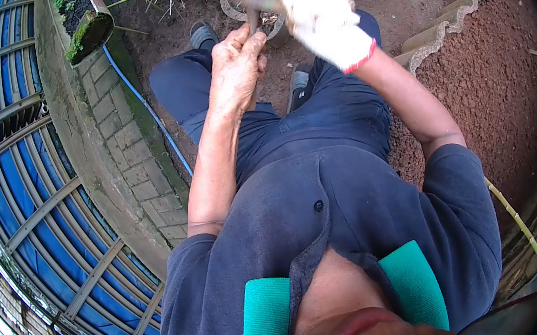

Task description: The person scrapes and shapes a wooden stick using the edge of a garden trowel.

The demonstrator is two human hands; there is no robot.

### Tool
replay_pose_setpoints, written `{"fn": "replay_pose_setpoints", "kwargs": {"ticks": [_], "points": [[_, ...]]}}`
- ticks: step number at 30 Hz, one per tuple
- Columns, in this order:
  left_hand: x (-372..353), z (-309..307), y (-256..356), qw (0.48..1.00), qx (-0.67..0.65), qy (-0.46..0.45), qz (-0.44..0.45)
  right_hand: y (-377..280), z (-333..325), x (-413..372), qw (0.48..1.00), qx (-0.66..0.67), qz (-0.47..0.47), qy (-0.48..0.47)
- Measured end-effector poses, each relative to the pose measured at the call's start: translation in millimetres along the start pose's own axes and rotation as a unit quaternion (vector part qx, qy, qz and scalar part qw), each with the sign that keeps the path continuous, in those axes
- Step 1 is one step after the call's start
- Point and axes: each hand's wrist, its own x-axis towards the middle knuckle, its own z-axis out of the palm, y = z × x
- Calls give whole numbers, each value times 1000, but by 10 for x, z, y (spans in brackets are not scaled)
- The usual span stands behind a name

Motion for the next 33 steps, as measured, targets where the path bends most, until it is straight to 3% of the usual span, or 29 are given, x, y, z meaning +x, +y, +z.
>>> {"fn": "replay_pose_setpoints", "kwargs": {"ticks": [1, 3, 5, 9, 11, 12, 15, 16, 17, 18, 19, 21, 23, 24, 25, 27, 29, 33], "points": [[-23, 23, -14, 1000, -3, 10, -11, 81, -38, 103, 998, 21, 51, 8], [6, -17, -97, 999, -18, 20, -20, 117, -309, 198, 984, 99, 128, -78], [75, -67, -136, 999, -26, 25, -24, 46, -87, 32, 993, 94, 22, 73], [124, -129, -122, 1000, -26, 12, -9, -219, -102, -77, 992, 89, -64, 56], [7, -58, -72, 999, -40, 8, -6, -80, -150, 32, 991, 43, 72, -106], [-47, -65, -85, 999, -38, 4, -21, 102, -7, 78, 982, 68, 128, -120], [-114, -105, -80, 999, -50, -14, 1, 192, -170, 145, 980, 84, 165, 78], [-63, -161, -85, 999, -22, -7, -23, 137, -183, 82, 990, 72, 110, 59], [-10, -152, -81, 1000, -25, 1, 12, 66, -164, -16, 996, 61, 54, 40], [42, -153, -85, 999, -34, 5, 17, 11, -146, -120, 990, 132, -5, 44], [79, -148, -83, 999, -40, 6, 21, -107, -42, -117, 989, 88, -77, 89], [61, -100, -40, 1000, 8, 18, 12, -244, -184, -157, 998, 34, -48, 12], [-1, -82, -47, 999, 29, 14, -7, -80, -213, 29, 983, 62, 94, -145], [-37, -89, -67, 1000, 25, 3, -19, 129, -39, 7, 992, 40, 88, -77], [-72, -90, -79, 999, 21, -9, -29, 268, -32, 83, 986, 71, 140, -48], [-64, -73, -47, 1000, 14, -3, 15, 310, -7, 28, 989, 10, 145, 4], [-13, -74, 3, 1000, -10, 1, 15, 145, -123, -26, 993, 84, -7, 84], [29, -85, 65, 999, -17, -46, 14, -163, -199, -108, 992, 90, -61, 57]]}}
